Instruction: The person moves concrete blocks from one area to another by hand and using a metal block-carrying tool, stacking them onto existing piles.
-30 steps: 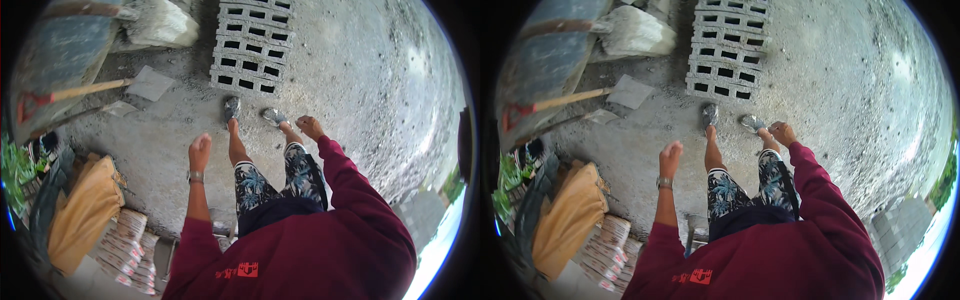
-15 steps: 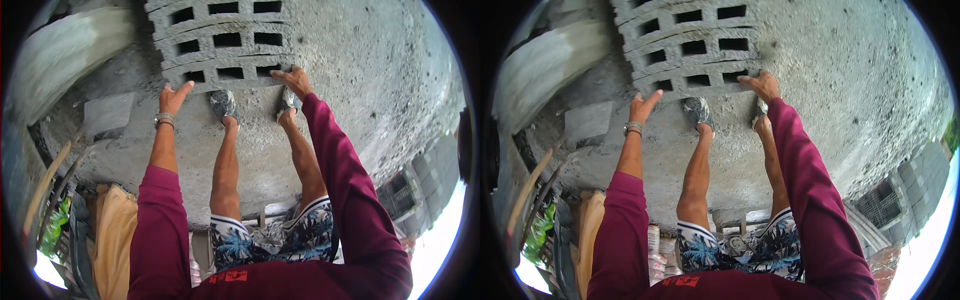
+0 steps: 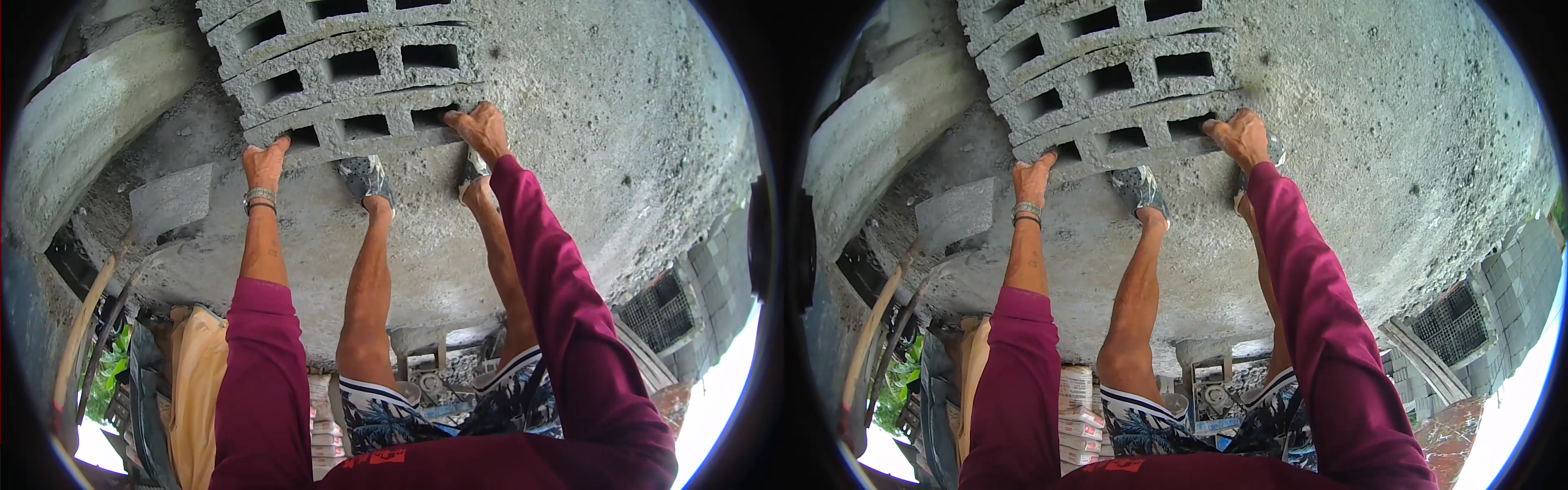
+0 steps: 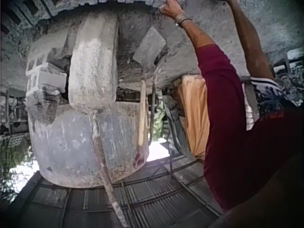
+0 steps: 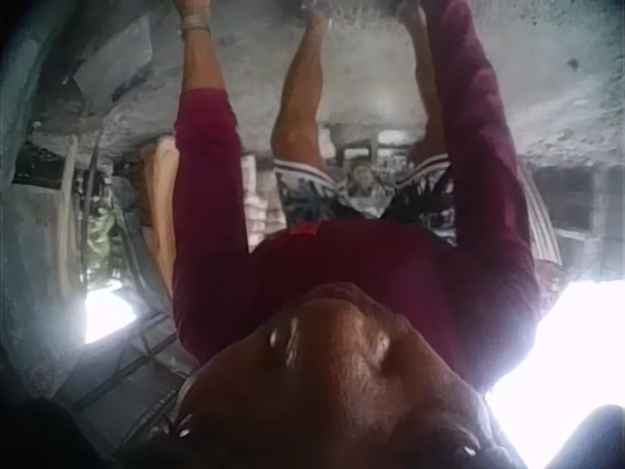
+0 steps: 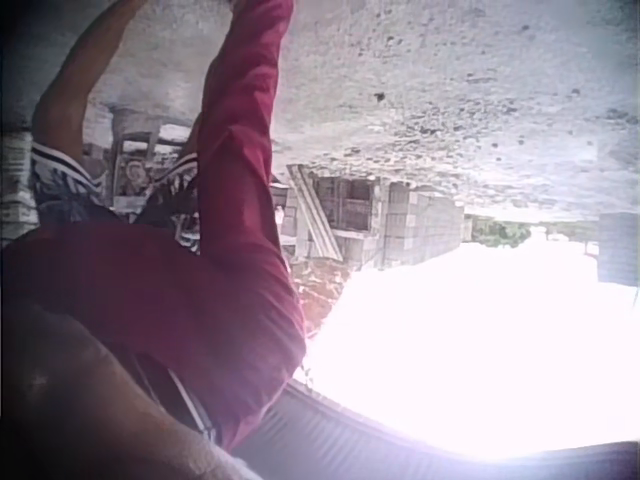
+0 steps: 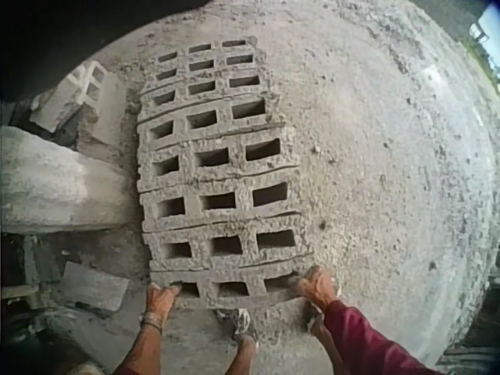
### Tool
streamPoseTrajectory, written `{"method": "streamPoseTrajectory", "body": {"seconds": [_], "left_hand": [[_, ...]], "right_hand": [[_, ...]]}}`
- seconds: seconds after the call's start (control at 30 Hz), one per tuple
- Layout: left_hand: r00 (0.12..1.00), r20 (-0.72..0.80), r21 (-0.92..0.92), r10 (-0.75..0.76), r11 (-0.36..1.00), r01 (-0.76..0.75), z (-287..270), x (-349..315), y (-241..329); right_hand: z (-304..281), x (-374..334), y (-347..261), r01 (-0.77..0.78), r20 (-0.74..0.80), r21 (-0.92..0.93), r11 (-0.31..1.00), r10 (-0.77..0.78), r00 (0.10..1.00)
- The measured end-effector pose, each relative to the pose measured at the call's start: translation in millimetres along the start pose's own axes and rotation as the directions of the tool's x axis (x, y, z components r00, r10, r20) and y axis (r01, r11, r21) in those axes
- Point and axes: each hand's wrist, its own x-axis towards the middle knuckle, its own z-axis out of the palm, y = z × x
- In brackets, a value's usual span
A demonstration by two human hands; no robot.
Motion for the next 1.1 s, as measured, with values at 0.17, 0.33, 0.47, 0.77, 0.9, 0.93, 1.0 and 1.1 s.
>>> {"method": "streamPoseTrajectory", "body": {"seconds": [0.17, 0.33, 0.47, 0.77, 0.9, 0.93, 1.0, 1.1], "left_hand": [[0.996, -0.065, -0.027, 0.052, 0.998, -0.054, 3.9, -2.5, -2.6], [0.985, -0.161, 0.090, 0.062, 0.995, -0.048, -6.8, -28.8, -20.3], [0.987, -0.141, 0.163, 0.082, 0.985, -0.058, -5.4, -94.2, -17.0], [0.987, -0.118, -0.039, 0.111, 0.993, -0.116, -66.5, -228.7, 60.1], [0.989, -0.075, -0.059, 0.125, 0.990, -0.129, -78.0, -232.5, 118.8], [0.977, -0.105, -0.090, 0.187, 0.976, -0.196, -76.7, -228.3, 129.3], [0.936, -0.168, -0.146, 0.311, 0.931, -0.335, -70.8, -208.8, 149.8], [0.913, -0.164, -0.086, 0.375, 0.916, -0.392, -65.0, -178.0, 180.5]], "right_hand": [[-0.1, -2.3, -0.1, 0.030, 0.004, 0.039, 0.999, -0.031, 1.000], [-3.4, -9.0, 6.7, 0.101, -0.014, 0.116, 0.988, -0.101, 0.995], [-29.4, -37.3, 48.0, 0.073, 0.031, 0.146, 0.987, -0.079, 0.996], [-112.9, -168.9, 43.9, -0.017, 0.039, 0.187, 0.982, 0.010, 0.999], [-154.0, -180.5, 18.3, -0.034, 0.001, 0.176, 0.984, 0.034, 0.999], [-163.7, -176.9, 9.6, -0.056, 0.011, 0.155, 0.986, 0.055, 0.998], [-168.5, -159.1, 4.5, -0.014, -0.027, 0.236, 0.972, 0.021, 0.999], [-174.8, -125.1, -7.7, 0.062, -0.121, 0.295, 0.953, -0.027, 0.992]]}}
